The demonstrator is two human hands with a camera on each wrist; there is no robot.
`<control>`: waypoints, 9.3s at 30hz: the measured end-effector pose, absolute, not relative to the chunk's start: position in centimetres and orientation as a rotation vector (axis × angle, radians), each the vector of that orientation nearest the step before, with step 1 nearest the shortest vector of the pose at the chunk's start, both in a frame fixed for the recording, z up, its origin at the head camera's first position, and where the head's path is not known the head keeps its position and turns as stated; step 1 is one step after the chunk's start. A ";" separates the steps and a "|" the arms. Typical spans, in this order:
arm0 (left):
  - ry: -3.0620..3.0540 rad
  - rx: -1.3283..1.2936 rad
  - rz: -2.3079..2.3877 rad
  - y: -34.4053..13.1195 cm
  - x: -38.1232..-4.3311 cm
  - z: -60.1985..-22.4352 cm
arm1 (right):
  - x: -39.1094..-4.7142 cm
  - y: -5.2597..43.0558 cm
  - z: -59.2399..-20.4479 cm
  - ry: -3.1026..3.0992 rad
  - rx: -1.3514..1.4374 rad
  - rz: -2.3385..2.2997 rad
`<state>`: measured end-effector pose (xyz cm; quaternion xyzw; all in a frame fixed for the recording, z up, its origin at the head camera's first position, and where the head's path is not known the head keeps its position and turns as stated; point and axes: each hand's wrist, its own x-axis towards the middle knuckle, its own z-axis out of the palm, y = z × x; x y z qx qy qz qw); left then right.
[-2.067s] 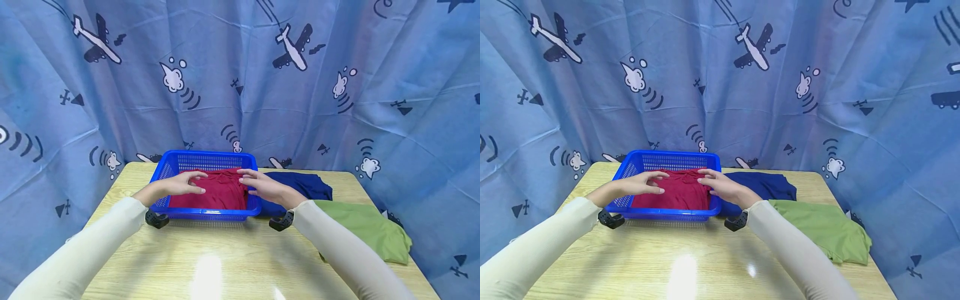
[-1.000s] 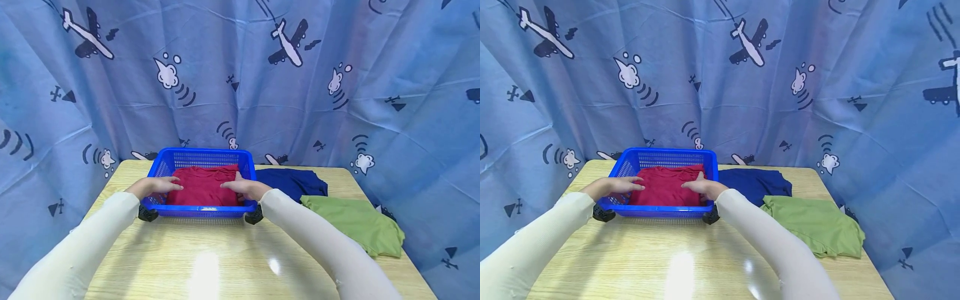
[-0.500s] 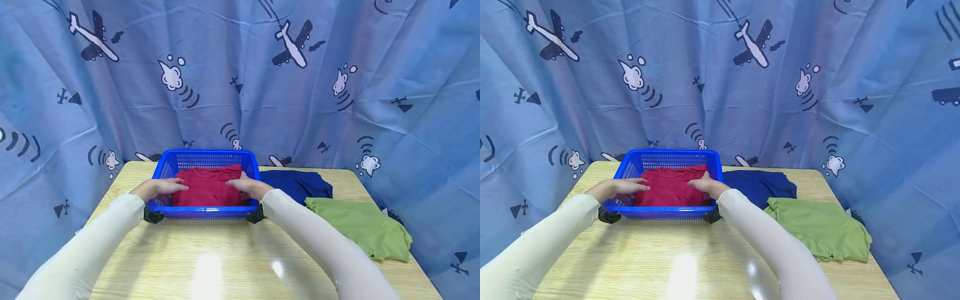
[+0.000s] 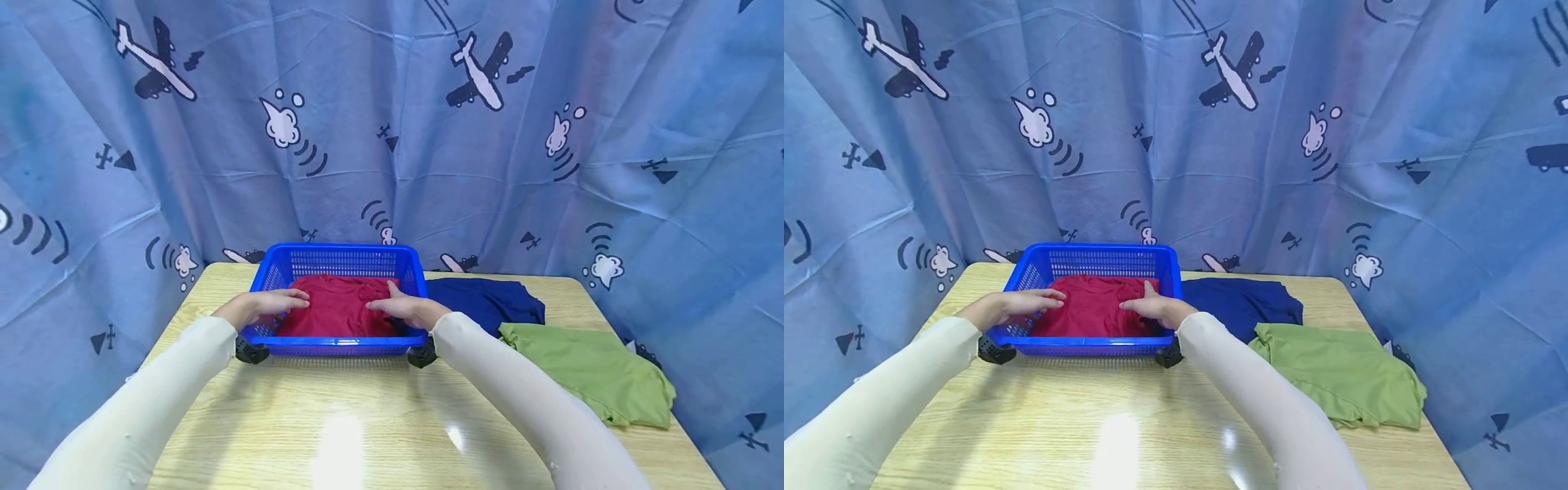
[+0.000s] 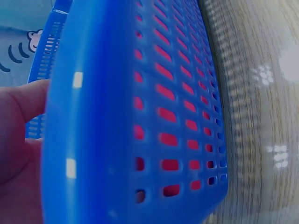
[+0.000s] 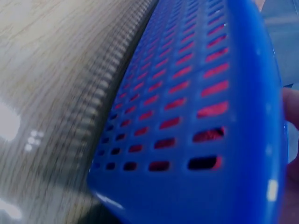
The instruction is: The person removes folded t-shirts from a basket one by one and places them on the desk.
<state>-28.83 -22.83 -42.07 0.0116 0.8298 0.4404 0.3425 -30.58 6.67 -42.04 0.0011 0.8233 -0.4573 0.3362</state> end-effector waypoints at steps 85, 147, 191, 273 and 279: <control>2.351 0.185 1.348 -24.7 -29.4 -39.3 | -29.7 6.7 -38.4 2.109 -0.108 -1.621; 2.358 0.327 1.639 -15.0 -27.2 -32.3 | -29.2 20.1 -31.1 2.041 -0.351 -1.778; 2.048 0.525 1.648 -5.3 -25.0 -35.2 | -24.9 32.3 -32.9 2.140 -0.355 -1.595; 2.225 0.707 1.226 -1.8 -19.0 -46.2 | -19.3 36.9 -43.8 1.957 -0.376 -1.460; 2.114 0.642 1.319 -2.0 -18.5 -47.1 | -19.2 36.8 -44.7 1.993 -0.357 -1.384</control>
